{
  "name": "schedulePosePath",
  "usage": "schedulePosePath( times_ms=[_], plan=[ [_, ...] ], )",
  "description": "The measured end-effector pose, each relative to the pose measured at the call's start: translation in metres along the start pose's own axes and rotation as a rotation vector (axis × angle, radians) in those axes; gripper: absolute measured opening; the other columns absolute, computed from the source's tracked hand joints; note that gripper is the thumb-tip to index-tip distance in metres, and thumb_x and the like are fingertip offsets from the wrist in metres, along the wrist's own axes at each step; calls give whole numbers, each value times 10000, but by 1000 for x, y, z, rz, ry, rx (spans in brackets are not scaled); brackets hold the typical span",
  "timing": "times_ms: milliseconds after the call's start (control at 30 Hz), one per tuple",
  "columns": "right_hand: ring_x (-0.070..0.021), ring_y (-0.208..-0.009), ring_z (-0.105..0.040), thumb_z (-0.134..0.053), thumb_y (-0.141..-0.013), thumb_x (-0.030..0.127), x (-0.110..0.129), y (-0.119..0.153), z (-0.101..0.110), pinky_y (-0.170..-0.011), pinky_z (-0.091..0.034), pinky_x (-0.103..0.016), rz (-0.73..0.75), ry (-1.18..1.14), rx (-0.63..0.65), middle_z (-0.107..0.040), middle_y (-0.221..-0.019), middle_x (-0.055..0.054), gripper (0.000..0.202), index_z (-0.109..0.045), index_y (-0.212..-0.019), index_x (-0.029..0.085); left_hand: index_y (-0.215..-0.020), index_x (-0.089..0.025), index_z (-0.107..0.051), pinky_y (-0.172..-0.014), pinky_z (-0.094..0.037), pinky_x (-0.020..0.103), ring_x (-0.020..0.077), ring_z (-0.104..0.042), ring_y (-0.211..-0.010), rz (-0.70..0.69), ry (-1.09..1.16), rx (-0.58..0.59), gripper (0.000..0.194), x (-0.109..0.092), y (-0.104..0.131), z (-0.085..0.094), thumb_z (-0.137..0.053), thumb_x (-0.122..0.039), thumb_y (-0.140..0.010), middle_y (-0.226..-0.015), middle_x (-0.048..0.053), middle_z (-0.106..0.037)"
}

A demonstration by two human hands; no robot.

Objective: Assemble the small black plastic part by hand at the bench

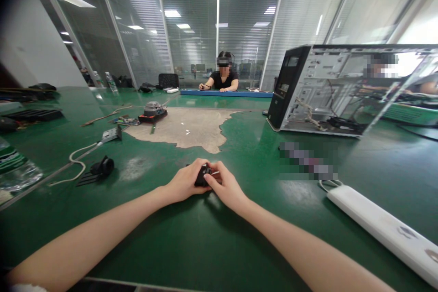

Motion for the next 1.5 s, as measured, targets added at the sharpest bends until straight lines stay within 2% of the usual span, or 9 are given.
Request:
schedulePosePath(
  times_ms=[167,467,567,700,833,1000,1233,1500],
  plan=[
    [-139,-834,-544,-502,-776,225,8,2,4,-740,-475,-287,110,93,-70,-509,-906,-19,114,-482,-887,209,-1107,-228,-312,-728,-440,335,215,-537,-893,-2,8,2,552,0,1,0,-627,-317,-662,-1074,49,-473],
    [-140,-798,-562,-481,-789,259,-2,-1,0,-698,-489,-299,-27,-36,-9,-542,-879,-23,173,-429,-946,209,-1107,-231,-321,-729,-433,340,217,-537,-895,11,24,-5,556,1,0,0,-629,-334,-656,-1074,54,-471],
    [-137,-794,-561,-488,-785,247,3,2,0,-704,-489,-297,26,15,-8,-536,-883,-19,163,-442,-937,212,-1105,-233,-319,-722,-434,336,214,-540,-886,12,23,0,560,1,0,0,-633,-308,-648,-1074,50,-471],
    [-139,-837,-543,-497,-777,232,10,3,3,-747,-475,-294,120,111,-67,-514,-913,-22,121,-482,-895,207,-1107,-235,-313,-721,-437,333,216,-541,-891,17,14,4,558,1,1,1,-629,-307,-652,-1074,46,-473],
    [-140,-828,-548,-491,-784,253,6,0,3,-716,-483,-285,68,49,-62,-518,-869,-14,103,-466,-870,201,-1110,-230,-310,-730,-437,340,216,-540,-890,18,15,0,559,0,0,0,-625,-332,-659,-1071,49,-475],
    [-132,-776,-560,-487,-788,268,0,0,0,-681,-496,-290,-31,-41,-21,-530,-894,-26,196,-424,-962,206,-1109,-231,-313,-734,-435,346,220,-535,-900,16,20,2,554,0,0,0,-624,-331,-661,-1076,53,-475],
    [-146,-840,-540,-499,-776,226,9,4,3,-760,-469,-315,107,107,-61,-522,-923,-27,147,-477,-919,208,-1106,-231,-312,-732,-439,342,218,-541,-896,20,9,14,561,-1,1,1,-635,-292,-651,-1074,47,-474],
    [-136,-779,-561,-487,-788,271,-2,-1,1,-674,-494,-290,-30,-37,-18,-536,-870,-20,168,-435,-933,205,-1112,-222,-306,-738,-440,348,222,-537,-900,12,-4,1,569,0,0,-1,-630,-339,-660,-1077,54,-470]
  ],
)
Point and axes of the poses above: each hand's wrist, its own y-axis away from the middle knuckle, its own z-axis out of the back of the hand, x = y × z, the point moved 6 cm from there along -y, towards the middle knuckle
